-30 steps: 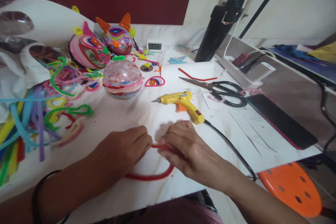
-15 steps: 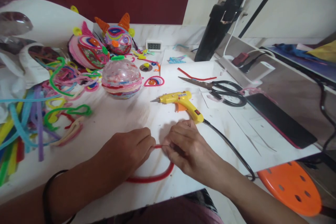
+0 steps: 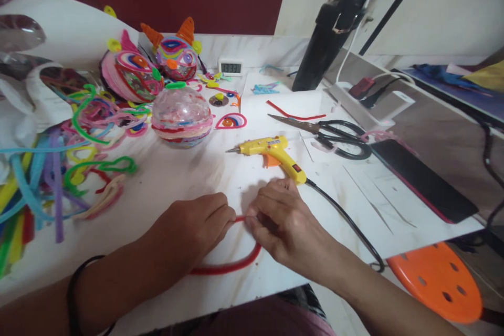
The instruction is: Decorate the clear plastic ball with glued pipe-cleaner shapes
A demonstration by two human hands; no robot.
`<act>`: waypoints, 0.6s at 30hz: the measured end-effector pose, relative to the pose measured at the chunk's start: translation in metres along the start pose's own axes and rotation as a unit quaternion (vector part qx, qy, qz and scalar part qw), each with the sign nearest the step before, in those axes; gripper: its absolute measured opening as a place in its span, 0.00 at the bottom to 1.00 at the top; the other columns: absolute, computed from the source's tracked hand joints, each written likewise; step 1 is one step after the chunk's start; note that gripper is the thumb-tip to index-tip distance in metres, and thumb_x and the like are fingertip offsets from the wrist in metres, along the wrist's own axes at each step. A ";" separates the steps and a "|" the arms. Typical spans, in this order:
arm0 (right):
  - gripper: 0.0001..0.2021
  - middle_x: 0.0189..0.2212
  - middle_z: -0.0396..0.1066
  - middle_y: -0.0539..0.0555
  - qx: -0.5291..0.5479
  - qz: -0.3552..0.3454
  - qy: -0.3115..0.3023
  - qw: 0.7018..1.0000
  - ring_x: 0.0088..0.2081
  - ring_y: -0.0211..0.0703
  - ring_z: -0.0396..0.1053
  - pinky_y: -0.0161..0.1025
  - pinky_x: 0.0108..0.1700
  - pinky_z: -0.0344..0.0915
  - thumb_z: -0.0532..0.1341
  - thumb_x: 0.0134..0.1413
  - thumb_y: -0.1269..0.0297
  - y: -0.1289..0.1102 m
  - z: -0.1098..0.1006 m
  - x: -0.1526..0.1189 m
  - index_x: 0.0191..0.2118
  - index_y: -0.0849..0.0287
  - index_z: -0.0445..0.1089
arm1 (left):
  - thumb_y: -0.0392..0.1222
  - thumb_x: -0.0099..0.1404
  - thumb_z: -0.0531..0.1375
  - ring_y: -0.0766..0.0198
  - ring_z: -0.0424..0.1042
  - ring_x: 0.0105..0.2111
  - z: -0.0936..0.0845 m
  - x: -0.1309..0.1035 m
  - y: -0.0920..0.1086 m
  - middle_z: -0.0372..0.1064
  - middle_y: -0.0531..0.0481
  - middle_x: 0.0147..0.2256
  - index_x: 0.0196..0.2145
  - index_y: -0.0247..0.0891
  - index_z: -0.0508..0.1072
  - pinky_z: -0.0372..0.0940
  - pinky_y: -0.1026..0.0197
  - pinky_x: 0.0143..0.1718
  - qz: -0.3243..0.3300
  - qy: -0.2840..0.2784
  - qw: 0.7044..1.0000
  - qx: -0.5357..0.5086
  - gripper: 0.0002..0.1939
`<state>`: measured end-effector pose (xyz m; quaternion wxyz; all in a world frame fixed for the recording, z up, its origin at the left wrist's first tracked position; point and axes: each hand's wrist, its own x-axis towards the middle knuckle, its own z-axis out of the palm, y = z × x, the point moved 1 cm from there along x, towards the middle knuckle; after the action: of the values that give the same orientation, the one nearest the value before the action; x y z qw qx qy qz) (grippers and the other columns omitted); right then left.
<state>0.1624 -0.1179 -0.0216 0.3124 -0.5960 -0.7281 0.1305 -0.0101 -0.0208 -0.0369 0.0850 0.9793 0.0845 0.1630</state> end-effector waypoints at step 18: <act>0.10 0.29 0.65 0.53 -0.045 -0.020 -0.023 0.999 0.35 0.45 0.60 0.47 0.44 0.52 0.53 0.63 0.74 0.001 0.000 -0.001 0.32 0.63 0.68 | 0.33 0.72 0.47 0.66 0.69 0.26 -0.006 0.005 0.005 0.68 0.50 0.27 0.33 0.36 0.72 0.66 0.66 0.27 0.017 0.019 1.000 0.010 0.15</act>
<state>0.1634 -0.1182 -0.0228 0.2710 -0.5916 -0.7520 0.1055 -0.0066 -0.0234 -0.0293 0.0706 0.9781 0.0713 0.1823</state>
